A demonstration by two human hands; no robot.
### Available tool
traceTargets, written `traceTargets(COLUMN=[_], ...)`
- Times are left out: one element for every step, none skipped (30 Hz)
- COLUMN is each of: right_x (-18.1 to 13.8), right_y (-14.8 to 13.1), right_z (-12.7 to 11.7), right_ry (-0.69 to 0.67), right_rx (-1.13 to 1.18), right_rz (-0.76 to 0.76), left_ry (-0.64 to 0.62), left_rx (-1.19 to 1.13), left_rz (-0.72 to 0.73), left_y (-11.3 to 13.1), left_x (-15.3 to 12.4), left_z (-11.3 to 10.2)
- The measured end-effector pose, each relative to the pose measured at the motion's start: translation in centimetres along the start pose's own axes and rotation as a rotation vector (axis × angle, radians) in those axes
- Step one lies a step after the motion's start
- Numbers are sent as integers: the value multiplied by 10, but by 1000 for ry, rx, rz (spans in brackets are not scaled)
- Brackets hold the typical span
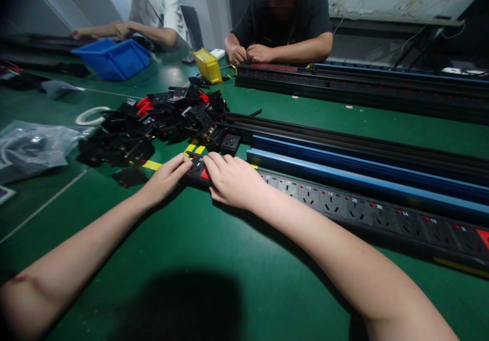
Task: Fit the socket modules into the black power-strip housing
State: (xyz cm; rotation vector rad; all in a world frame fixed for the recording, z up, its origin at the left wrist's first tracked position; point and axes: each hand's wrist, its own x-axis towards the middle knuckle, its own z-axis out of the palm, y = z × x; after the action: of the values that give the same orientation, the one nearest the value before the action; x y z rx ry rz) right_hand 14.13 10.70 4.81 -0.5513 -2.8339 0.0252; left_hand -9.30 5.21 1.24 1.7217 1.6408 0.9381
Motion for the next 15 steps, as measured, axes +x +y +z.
traceTargets(right_x=[0, 0, 0, 0, 0, 0, 0, 0, 0, 0, 0, 0, 0, 0, 0], right_y=[0, 0, 0, 1, 1, 1, 1, 1, 1, 0, 0, 0, 0, 0, 0], right_z=[1, 1, 1, 1, 1, 1, 0, 0, 0, 0, -1, -1, -1, -1, -1], right_ry=[2, 2, 0, -3, -6, -9, -11, -13, -14, -16, -17, -17, -18, -20, -22], right_rx=[3, 6, 7, 6, 5, 3, 2, 2, 3, 4, 4, 3, 2, 0, -1], right_rz=[2, 5, 7, 6, 3, 1, -1, -1, 0, 1, 1, 1, 1, 1, 1], left_ry=[9, 16, 25, 38, 61, 92, 130, 169, 203, 224, 232, 231, 226, 220, 217], left_rx=[10, 20, 35, 55, 78, 100, 119, 136, 153, 168, 184, 200, 215, 228, 241], left_rz=[3, 6, 9, 11, 12, 14, 18, 26, 37, 53, 72, 89, 105, 117, 124], left_y=[2, 3, 4, 4, 4, 4, 4, 4, 5, 5, 5, 6, 6, 6, 7], left_x=[0, -1, -2, -2, -3, -4, -5, -6, -7, -8, -8, -9, -9, -9, -10], left_z=[0, 1, 1, 2, 3, 3, 4, 5, 6, 6, 7, 7, 7, 7, 7])
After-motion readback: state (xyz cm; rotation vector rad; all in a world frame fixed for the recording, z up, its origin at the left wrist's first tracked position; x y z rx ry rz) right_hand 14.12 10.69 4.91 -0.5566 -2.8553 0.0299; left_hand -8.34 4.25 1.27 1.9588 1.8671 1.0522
